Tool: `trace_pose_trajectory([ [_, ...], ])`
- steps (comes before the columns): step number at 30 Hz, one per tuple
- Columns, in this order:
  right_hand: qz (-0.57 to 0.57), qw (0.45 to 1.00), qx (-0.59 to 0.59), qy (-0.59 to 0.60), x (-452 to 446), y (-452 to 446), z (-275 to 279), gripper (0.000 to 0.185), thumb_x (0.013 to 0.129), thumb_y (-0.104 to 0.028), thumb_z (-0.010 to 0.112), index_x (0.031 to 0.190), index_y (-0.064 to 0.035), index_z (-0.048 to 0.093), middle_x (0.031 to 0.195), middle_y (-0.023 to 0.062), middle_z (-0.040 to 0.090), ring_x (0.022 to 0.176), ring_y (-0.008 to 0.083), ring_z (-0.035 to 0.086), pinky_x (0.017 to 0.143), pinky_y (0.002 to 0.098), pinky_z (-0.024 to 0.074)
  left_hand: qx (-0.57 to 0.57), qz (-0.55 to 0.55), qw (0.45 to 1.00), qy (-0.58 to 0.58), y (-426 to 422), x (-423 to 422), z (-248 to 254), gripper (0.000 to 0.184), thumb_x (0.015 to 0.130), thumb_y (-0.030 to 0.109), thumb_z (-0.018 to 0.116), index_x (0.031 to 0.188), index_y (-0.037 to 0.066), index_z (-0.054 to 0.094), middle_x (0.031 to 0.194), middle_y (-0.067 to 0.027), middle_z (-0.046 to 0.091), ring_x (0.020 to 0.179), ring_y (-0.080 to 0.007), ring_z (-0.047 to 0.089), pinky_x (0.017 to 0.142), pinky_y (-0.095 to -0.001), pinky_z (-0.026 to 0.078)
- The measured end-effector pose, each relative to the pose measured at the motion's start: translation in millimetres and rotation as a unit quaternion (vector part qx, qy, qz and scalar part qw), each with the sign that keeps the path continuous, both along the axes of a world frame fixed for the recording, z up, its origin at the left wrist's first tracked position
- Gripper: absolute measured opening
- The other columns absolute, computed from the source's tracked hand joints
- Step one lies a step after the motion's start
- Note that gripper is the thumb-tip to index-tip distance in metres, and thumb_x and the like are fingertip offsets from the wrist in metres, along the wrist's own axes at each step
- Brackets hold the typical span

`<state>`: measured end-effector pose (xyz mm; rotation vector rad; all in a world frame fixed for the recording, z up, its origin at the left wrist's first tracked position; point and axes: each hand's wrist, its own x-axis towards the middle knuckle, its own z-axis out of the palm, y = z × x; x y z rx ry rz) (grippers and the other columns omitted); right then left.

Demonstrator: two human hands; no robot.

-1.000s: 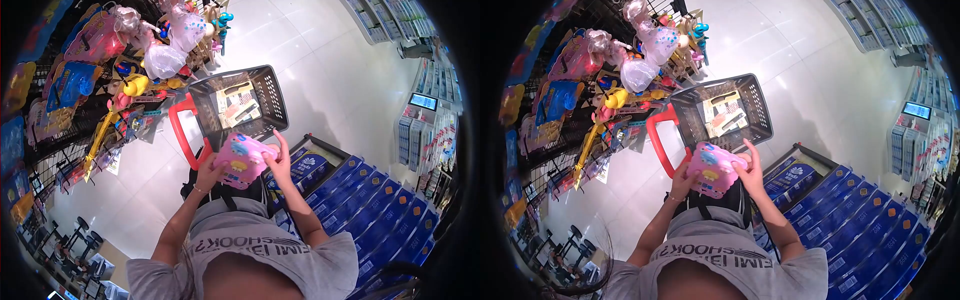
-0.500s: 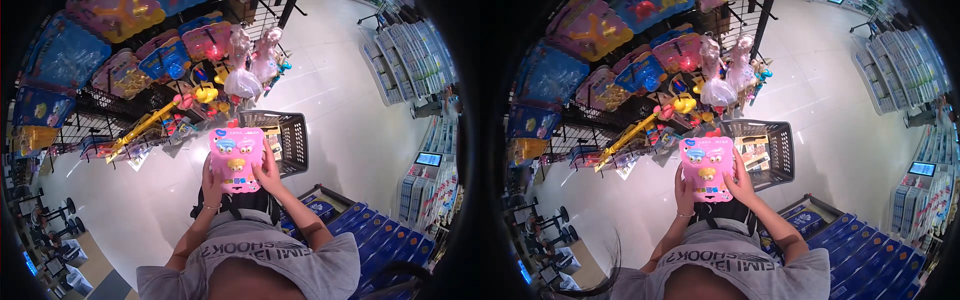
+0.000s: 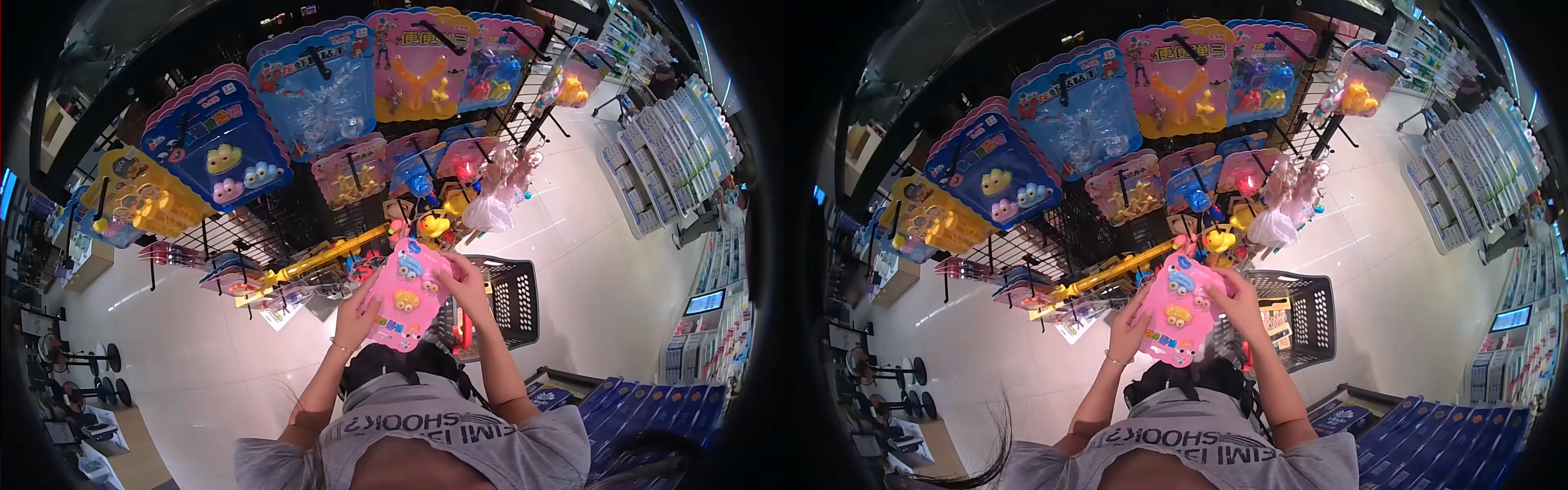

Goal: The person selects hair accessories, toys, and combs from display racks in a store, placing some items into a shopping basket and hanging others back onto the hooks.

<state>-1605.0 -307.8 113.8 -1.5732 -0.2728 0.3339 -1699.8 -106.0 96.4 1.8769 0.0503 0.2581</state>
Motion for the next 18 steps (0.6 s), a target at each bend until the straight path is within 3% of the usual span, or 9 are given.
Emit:
trace_pose_trajectory([
  [1, 0.017, 0.999, -0.03, 0.012, 5.5, 0.8, -1.5, 0.029, 0.079, -0.005, 0.057, 0.107, 0.0012, 0.051, 0.094, 0.0038, 0.058, 0.086, 0.0077, 0.054, 0.075, 0.0208, 0.0425, 0.001, 0.006, 1.0, -0.007, 6.3, 0.5, 0.1, 0.045, 0.082, 0.007, 0.049, 0.127, 0.007, 0.04, 0.105, -0.0085, 0.059, 0.092, -0.0102, 0.055, 0.08, -0.0225, 0.041],
  [3, 0.007, 0.999, 0.021, 0.035, 8.7, 5.1, -7.2, 0.025, 0.08, -0.006, 0.056, 0.105, 0.0004, 0.052, 0.092, 0.0035, 0.059, 0.084, 0.0073, 0.054, 0.074, 0.0208, 0.0428, -0.211, 0.023, 0.976, 0.056, 16.8, 0.9, 1.8, 0.042, 0.083, 0.008, 0.05, 0.124, 0.006, 0.042, 0.095, -0.0063, 0.06, 0.085, -0.0085, 0.055, 0.074, -0.02, 0.042],
  [4, -0.008, 0.995, 0.07, 0.067, 10.8, 7.3, -8.3, 0.022, 0.082, -0.007, 0.055, 0.102, -0.0005, 0.052, 0.091, 0.0032, 0.059, 0.082, 0.0069, 0.054, 0.072, 0.0208, 0.043, -0.271, 0.066, 0.96, 0.013, 18.9, 2.3, 7.0, 0.039, 0.082, 0.008, 0.052, 0.121, 0.004, 0.044, 0.087, -0.0024, 0.058, 0.079, -0.0052, 0.052, 0.07, -0.0174, 0.041],
  [5, -0.001, 0.996, 0.07, 0.061, 12.1, 12.2, -9.6, 0.022, 0.082, -0.007, 0.055, 0.102, -0.0005, 0.052, 0.091, 0.0032, 0.059, 0.082, 0.0069, 0.054, 0.072, 0.0208, 0.043, -0.313, 0.094, 0.945, 0.011, 23.2, -0.9, 14.1, 0.037, 0.082, 0.008, 0.053, 0.118, 0.002, 0.045, 0.092, -0.0032, 0.058, 0.083, -0.0053, 0.051, 0.071, -0.018, 0.041],
  [7, -0.116, 0.97, 0.2, 0.081, 10.0, 25.5, -12.0, 0.015, 0.083, -0.008, 0.053, 0.097, -0.0011, 0.052, 0.087, 0.0037, 0.059, 0.076, 0.0063, 0.054, 0.068, 0.0193, 0.0423, -0.392, 0.136, 0.91, -0.001, 18.6, -3.2, 26.1, 0.035, 0.082, 0.007, 0.051, 0.116, 0.003, 0.046, 0.1, -0.0029, 0.055, 0.085, -0.0089, 0.053, 0.077, -0.0209, 0.041],
  [11, -0.096, 0.937, 0.306, 0.141, -6.3, 45.5, -16.1, 0.017, 0.085, -0.006, 0.049, 0.101, -0.0029, 0.044, 0.089, 0.0036, 0.057, 0.075, 0.0067, 0.054, 0.067, 0.0208, 0.0429, -0.279, 0.2, 0.937, -0.068, 6.9, -5.5, 25.3, 0.026, 0.084, 0.013, 0.054, 0.107, 0.002, 0.05, 0.097, -0.0008, 0.054, 0.074, -0.0026, 0.049, 0.061, -0.0149, 0.039],
  [13, -0.09, 0.932, 0.311, 0.165, -14.6, 47.1, -20.1, 0.019, 0.084, -0.005, 0.049, 0.102, -0.0037, 0.042, 0.089, 0.0027, 0.057, 0.076, 0.0067, 0.054, 0.068, 0.0222, 0.0431, -0.27, 0.277, 0.922, -0.031, 8.0, -2.0, 35.7, 0.022, 0.084, 0.014, 0.054, 0.101, 0.001, 0.054, 0.091, -0.0014, 0.056, 0.077, -0.0042, 0.05, 0.068, -0.018, 0.042],
  [17, -0.012, 0.947, 0.257, 0.194, -20.7, 38.9, -31.4, 0.025, 0.082, -0.004, 0.052, 0.104, -0.0041, 0.041, 0.096, 0.0038, 0.055, 0.082, 0.0089, 0.052, 0.072, 0.0218, 0.0416, -0.257, 0.298, 0.918, -0.043, 20.3, 11.6, 44.0, 0.021, 0.084, 0.017, 0.055, 0.097, 0.0, 0.056, 0.086, -0.0008, 0.057, 0.073, -0.0036, 0.05, 0.065, -0.0174, 0.041],
  [18, -0.036, 0.961, 0.235, 0.139, -18.9, 39.3, -28.5, 0.028, 0.081, -0.004, 0.053, 0.107, -0.0039, 0.04, 0.101, 0.0049, 0.053, 0.084, 0.0098, 0.051, 0.072, 0.0222, 0.0417, -0.235, 0.281, 0.929, -0.049, 19.5, 14.2, 53.0, 0.021, 0.084, 0.017, 0.055, 0.096, 0.0, 0.056, 0.086, -0.0007, 0.057, 0.073, -0.0035, 0.05, 0.065, -0.0171, 0.041],
])
